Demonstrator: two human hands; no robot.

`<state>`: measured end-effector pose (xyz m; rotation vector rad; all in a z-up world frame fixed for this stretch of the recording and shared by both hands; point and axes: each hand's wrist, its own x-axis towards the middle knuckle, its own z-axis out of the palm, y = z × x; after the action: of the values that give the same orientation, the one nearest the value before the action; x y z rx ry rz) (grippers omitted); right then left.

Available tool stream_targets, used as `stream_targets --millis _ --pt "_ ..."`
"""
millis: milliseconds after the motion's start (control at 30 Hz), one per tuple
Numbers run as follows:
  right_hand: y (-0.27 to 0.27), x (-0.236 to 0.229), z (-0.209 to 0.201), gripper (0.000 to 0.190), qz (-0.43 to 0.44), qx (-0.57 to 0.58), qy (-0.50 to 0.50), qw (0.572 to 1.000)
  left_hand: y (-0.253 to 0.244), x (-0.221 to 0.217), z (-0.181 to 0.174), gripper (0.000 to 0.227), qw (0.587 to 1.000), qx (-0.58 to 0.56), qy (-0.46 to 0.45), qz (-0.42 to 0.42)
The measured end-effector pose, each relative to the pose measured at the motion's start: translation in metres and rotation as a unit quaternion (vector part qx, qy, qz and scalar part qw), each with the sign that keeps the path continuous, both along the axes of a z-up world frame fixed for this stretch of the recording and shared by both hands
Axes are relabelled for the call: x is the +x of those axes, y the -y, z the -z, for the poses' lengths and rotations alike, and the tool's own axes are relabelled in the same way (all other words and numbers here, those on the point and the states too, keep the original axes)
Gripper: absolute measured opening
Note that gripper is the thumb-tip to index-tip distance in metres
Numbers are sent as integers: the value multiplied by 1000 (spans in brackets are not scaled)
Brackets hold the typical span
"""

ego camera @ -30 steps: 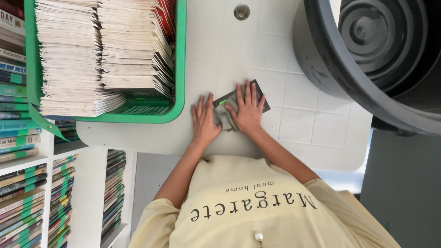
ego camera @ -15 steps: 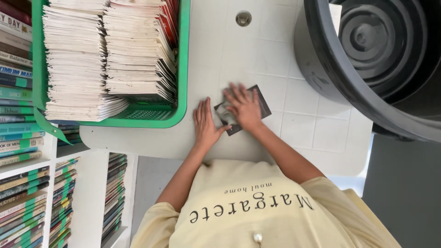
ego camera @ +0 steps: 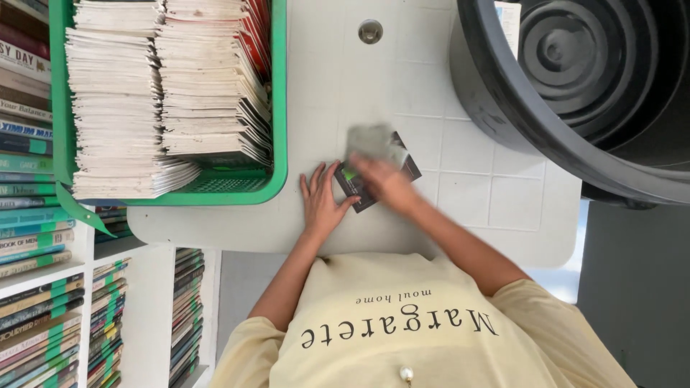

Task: Wiping down small pamphlets with a cleaning cloth and placing them in a container.

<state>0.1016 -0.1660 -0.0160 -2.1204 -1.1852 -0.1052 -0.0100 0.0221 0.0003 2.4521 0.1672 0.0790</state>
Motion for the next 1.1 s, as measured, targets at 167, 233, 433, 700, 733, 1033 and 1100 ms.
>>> stream_targets --millis 167,233,433,700,733,1033,1100 --pt "-1 8 54 45 121 -140 -68 980 1 1 7 108 1000 -15 -14 -8" --pt "14 48 66 34 155 -201 -39 966 2 -1 5 109 999 -26 -24 -10" --pt "-3 75 11 24 285 -152 -6 946 2 5 1 109 999 -31 -18 -14" --pt "1 32 43 48 285 -183 -44 940 5 7 -12 117 997 -32 -50 -45" --pt "8 43 37 48 282 -182 -45 941 6 7 -18 117 997 -31 -51 -48" --pt "53 37 -30 28 417 108 -39 902 41 74 -16 77 992 78 -69 75" --pt "53 24 -30 30 447 203 -113 864 58 100 19 109 991 98 -63 71"
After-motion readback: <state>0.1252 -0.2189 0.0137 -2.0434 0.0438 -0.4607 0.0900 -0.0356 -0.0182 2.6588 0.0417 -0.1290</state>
